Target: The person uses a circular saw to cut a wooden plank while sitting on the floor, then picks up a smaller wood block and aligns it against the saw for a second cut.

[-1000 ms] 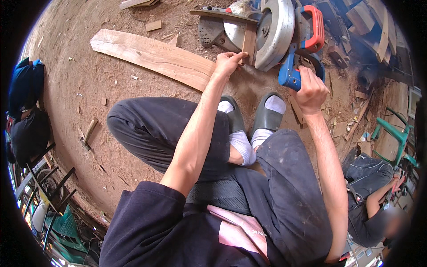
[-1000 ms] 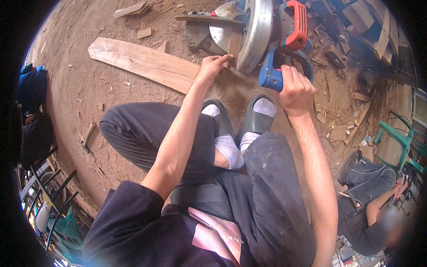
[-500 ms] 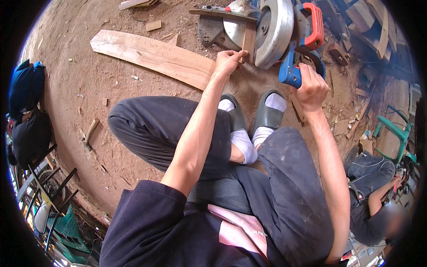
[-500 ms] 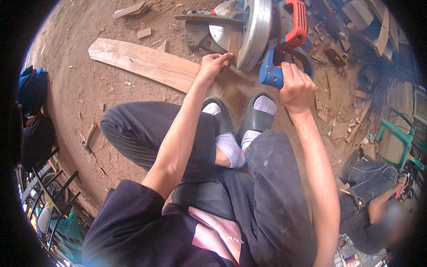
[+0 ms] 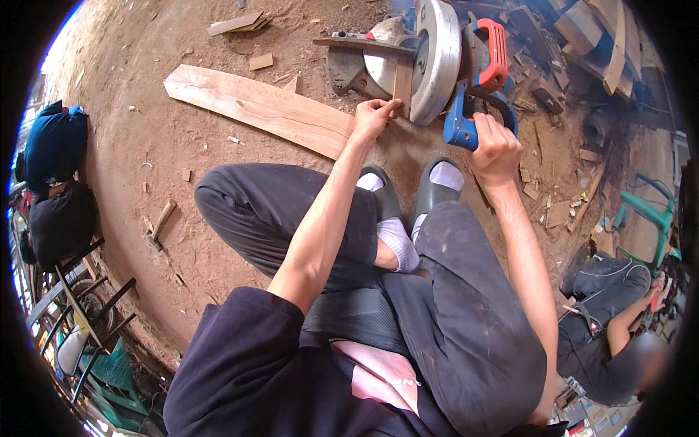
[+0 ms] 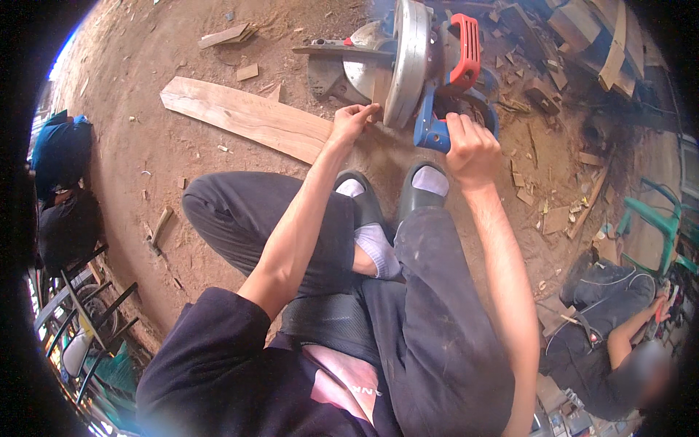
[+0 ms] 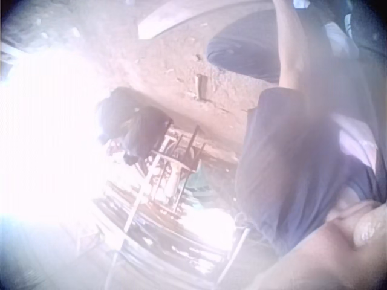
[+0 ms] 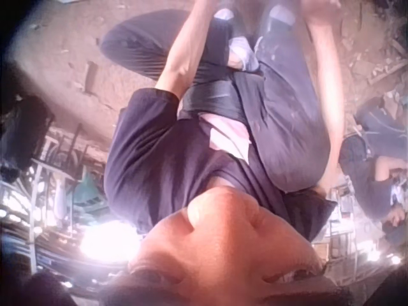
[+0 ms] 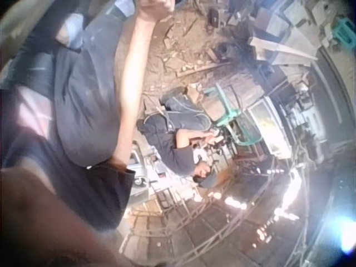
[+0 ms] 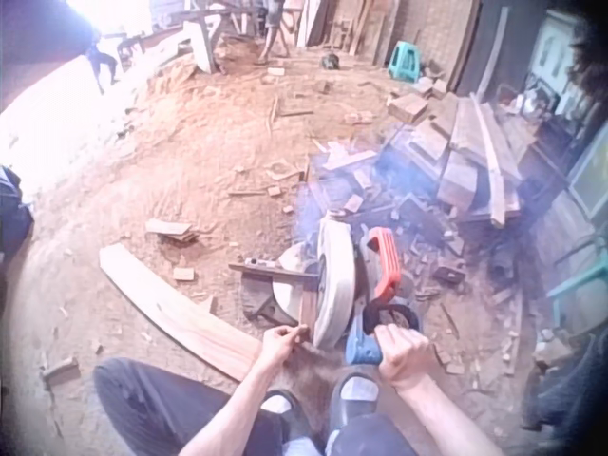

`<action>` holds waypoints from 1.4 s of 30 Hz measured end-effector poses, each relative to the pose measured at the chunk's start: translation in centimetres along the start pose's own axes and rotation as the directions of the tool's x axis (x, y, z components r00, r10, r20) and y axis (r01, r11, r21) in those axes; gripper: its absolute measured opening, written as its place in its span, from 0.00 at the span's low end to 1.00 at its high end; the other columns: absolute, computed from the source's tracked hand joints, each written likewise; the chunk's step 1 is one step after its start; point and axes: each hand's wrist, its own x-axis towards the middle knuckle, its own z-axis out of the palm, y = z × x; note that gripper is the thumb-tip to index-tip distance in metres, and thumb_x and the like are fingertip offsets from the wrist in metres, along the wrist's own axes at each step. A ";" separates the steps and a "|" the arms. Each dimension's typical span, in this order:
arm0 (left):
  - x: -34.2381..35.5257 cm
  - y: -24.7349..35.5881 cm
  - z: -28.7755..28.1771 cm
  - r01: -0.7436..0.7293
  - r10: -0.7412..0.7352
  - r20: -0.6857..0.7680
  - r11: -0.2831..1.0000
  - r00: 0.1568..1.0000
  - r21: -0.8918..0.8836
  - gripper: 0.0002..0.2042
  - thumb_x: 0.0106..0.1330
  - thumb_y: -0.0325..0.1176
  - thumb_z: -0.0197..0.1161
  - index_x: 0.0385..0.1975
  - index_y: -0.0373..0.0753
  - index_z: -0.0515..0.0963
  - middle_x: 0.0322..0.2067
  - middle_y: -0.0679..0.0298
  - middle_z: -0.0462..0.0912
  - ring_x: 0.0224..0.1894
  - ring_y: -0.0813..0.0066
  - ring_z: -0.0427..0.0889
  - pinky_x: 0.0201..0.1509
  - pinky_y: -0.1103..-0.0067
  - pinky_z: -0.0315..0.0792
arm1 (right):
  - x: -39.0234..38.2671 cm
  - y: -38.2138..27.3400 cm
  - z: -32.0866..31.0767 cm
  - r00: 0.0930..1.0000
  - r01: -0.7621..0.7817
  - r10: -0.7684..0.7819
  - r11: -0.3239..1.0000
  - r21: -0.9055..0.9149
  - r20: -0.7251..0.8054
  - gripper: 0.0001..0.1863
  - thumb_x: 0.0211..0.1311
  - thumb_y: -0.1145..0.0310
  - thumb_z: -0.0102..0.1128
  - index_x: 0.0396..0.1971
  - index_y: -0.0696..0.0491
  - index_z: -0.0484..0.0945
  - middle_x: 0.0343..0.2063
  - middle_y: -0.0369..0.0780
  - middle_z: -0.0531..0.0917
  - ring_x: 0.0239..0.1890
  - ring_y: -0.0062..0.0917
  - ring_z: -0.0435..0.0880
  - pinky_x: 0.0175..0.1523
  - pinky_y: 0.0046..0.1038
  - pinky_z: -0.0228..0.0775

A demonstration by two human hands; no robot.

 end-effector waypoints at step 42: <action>1.1 -2.2 -0.4 -0.064 0.070 0.043 0.991 0.997 -0.115 0.11 0.66 0.38 0.73 0.31 0.36 0.86 0.24 0.71 0.82 0.23 0.86 0.76 0.27 0.83 0.72 | -0.3 -0.1 0.7 0.999 -0.022 0.023 0.999 -0.026 0.038 0.05 0.59 0.72 0.54 0.35 0.51 0.75 0.28 0.38 0.83 0.31 0.34 0.87 0.35 0.37 0.78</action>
